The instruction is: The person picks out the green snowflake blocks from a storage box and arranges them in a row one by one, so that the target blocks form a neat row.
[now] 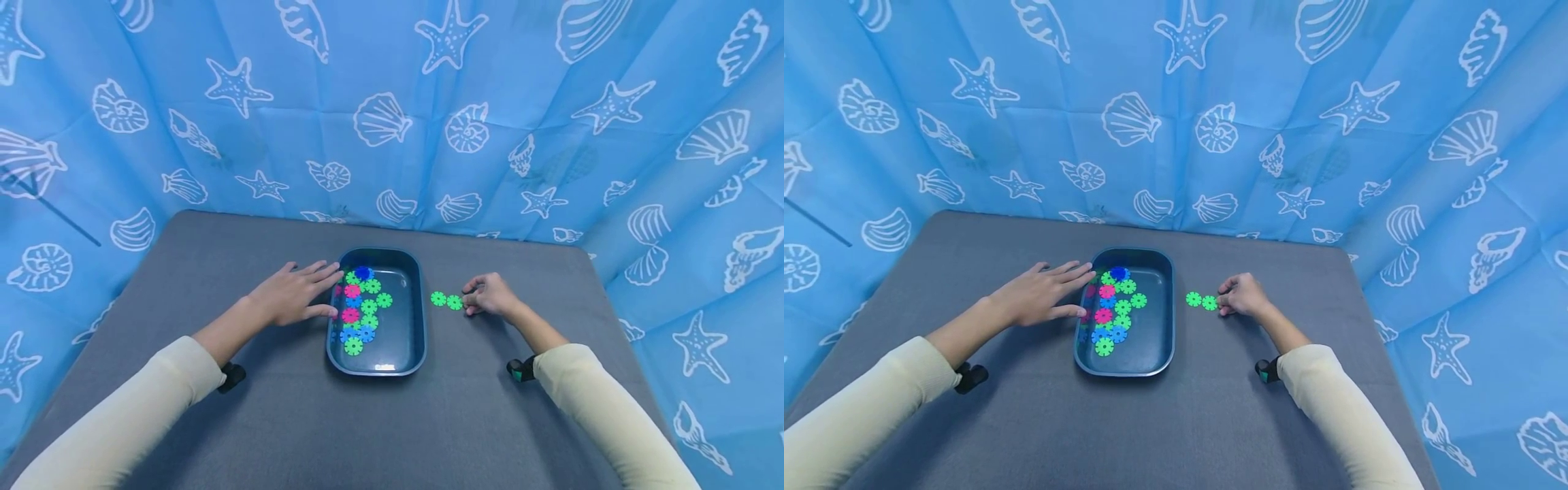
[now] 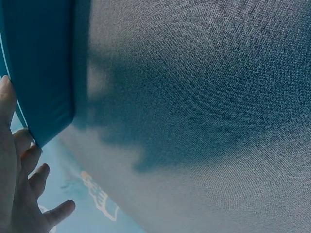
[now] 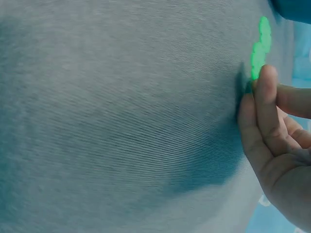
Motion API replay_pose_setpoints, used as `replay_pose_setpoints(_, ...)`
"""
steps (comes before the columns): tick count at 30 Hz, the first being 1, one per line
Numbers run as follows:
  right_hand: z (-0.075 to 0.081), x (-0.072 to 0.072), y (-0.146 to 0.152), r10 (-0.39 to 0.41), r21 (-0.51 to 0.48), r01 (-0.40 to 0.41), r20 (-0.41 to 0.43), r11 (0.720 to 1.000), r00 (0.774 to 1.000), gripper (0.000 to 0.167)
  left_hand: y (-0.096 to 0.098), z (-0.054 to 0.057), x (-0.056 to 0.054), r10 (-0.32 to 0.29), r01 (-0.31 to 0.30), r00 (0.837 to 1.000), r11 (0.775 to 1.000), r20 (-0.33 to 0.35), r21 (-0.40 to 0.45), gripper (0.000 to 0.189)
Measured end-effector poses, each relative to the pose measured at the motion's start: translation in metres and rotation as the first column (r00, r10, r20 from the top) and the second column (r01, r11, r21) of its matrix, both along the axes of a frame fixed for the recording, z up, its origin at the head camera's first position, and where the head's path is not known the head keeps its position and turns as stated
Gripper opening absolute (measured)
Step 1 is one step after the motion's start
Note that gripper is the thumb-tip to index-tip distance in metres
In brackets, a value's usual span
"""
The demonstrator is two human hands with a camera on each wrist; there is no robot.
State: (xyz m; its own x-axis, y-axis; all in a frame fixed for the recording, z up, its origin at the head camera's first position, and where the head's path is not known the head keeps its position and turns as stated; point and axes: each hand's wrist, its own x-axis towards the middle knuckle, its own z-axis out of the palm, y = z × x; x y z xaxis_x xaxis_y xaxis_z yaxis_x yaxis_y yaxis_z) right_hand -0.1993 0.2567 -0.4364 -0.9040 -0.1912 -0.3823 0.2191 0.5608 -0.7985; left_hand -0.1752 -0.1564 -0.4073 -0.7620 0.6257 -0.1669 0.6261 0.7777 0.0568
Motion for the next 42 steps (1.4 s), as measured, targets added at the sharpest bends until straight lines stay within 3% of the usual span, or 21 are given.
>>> replay_pose_setpoints(7,0.029,-0.009,-0.011,0.043,-0.008,-0.043,-0.050,0.999,0.998,0.027,-0.001,0.000,0.001,-0.003,0.003,1.000,1.000,0.000,0.004,0.081)
replay_pose_setpoints(12,0.056,-0.013,-0.033,0.099,0.045,-0.095,-0.107,0.994,0.989,0.032,-0.002,0.001,0.001,-0.005,0.005,1.000,1.000,0.001,0.001,0.081)
replay_pose_setpoints(19,0.082,-0.005,-0.076,0.226,0.017,-0.226,-0.076,0.974,0.971,0.031,0.000,0.002,-0.001,-0.015,0.015,1.000,1.000,-0.002,0.008,0.081)
replay_pose_setpoints(23,0.081,0.002,-0.102,0.350,0.003,-0.350,-0.037,0.937,0.936,0.031,-0.001,0.001,-0.002,-0.009,0.009,1.000,1.000,0.003,0.005,0.081)
replay_pose_setpoints(28,0.067,0.009,-0.130,0.475,-0.015,-0.475,0.063,0.880,0.878,0.035,-0.001,-0.001,-0.002,-0.002,0.002,1.000,1.000,0.013,0.005,0.081)
replay_pose_setpoints(35,0.052,0.017,-0.155,0.505,-0.094,-0.504,0.324,0.858,0.800,0.040,-0.001,-0.001,-0.002,-0.004,0.004,1.000,1.000,0.006,0.001,0.081)
replay_pose_setpoints(38,0.048,0.019,-0.159,0.523,-0.134,-0.513,0.374,0.848,0.766,0.041,0.000,0.000,-0.002,-0.003,0.003,1.000,1.000,0.009,-0.002,0.081)
replay_pose_setpoints(42,0.044,0.020,-0.163,0.540,-0.166,-0.521,0.405,0.837,0.738,0.041,0.000,0.001,-0.001,-0.007,0.007,1.000,1.000,0.013,0.002,0.080)
